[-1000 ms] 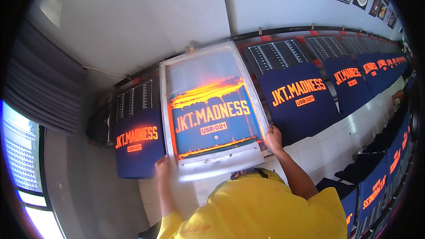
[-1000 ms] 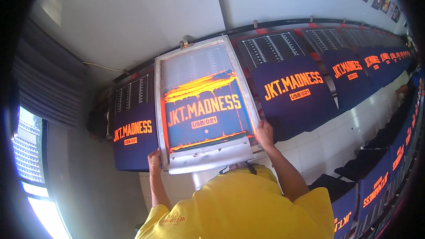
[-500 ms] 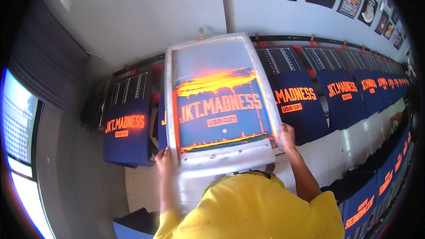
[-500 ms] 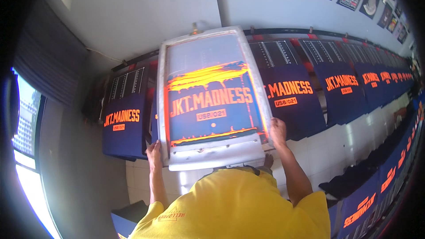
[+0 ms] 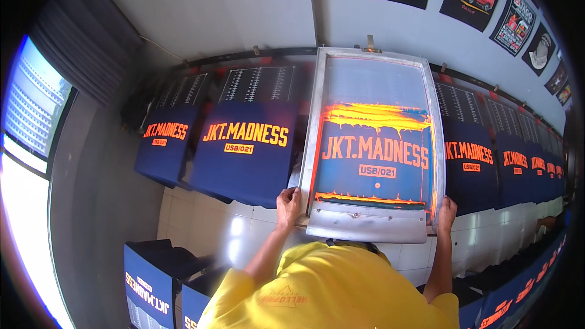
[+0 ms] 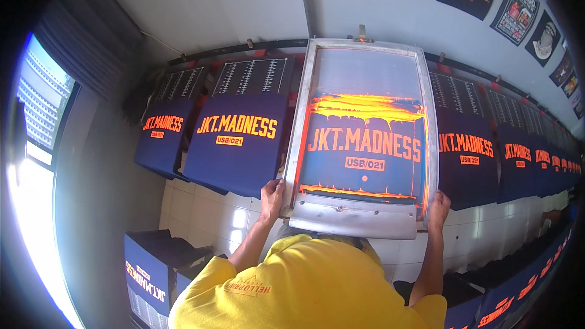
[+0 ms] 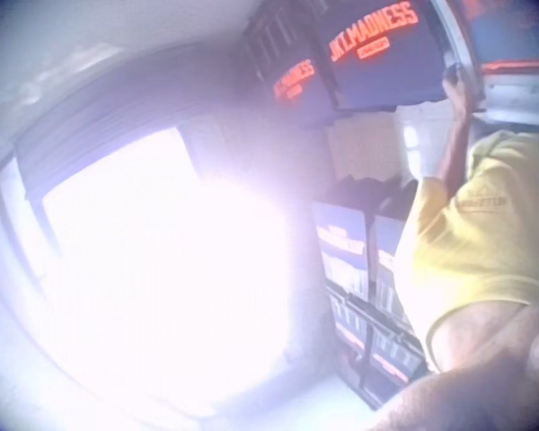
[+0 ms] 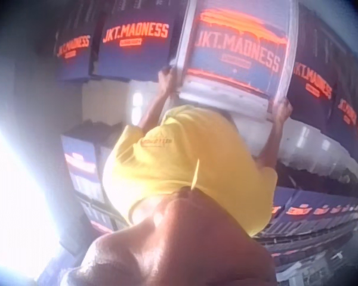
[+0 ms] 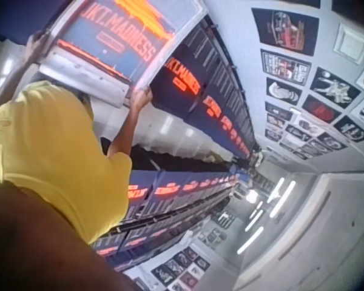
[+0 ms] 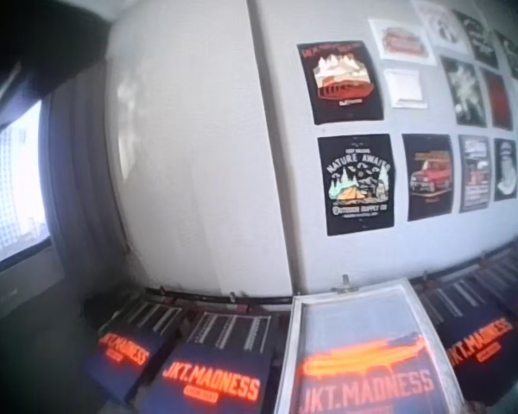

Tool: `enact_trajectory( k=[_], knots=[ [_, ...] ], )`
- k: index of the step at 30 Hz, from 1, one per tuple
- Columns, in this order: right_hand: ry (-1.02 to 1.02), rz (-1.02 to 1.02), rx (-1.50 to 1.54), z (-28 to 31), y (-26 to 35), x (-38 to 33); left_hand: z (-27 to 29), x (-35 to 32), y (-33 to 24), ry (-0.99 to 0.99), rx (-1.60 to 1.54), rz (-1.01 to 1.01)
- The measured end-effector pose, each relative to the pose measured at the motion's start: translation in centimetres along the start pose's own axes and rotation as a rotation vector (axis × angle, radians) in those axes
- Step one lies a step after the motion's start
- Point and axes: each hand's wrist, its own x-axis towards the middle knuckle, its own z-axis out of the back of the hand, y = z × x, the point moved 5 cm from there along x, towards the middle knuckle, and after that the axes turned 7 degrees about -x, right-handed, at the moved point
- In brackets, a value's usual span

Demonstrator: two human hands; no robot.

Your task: The person performs screen printing by applying ink through a mesh screen onto t-shirts using a squeegee, moving the printing frame sequentially down a row of shirts.

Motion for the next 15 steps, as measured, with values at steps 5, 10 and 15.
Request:
enact_trajectory(
  k=[5, 10, 15],
  knots=[
    [0.145, -0.005, 0.029, -0.6, 0.2, 0.1, 0.4, 0.6, 0.7, -0.013, -0.002, 0.001],
    [0.065, 0.074, 0.052, -0.9, -0.4, 0.5, 0.4, 0.2, -1.3, -0.034, 0.044, -0.060],
    [0.107, 0.049, 0.123, -1.2, -0.4, 0.5, 0.4, 0.1, -1.1, -0.063, 0.104, -0.079]
  ],
)
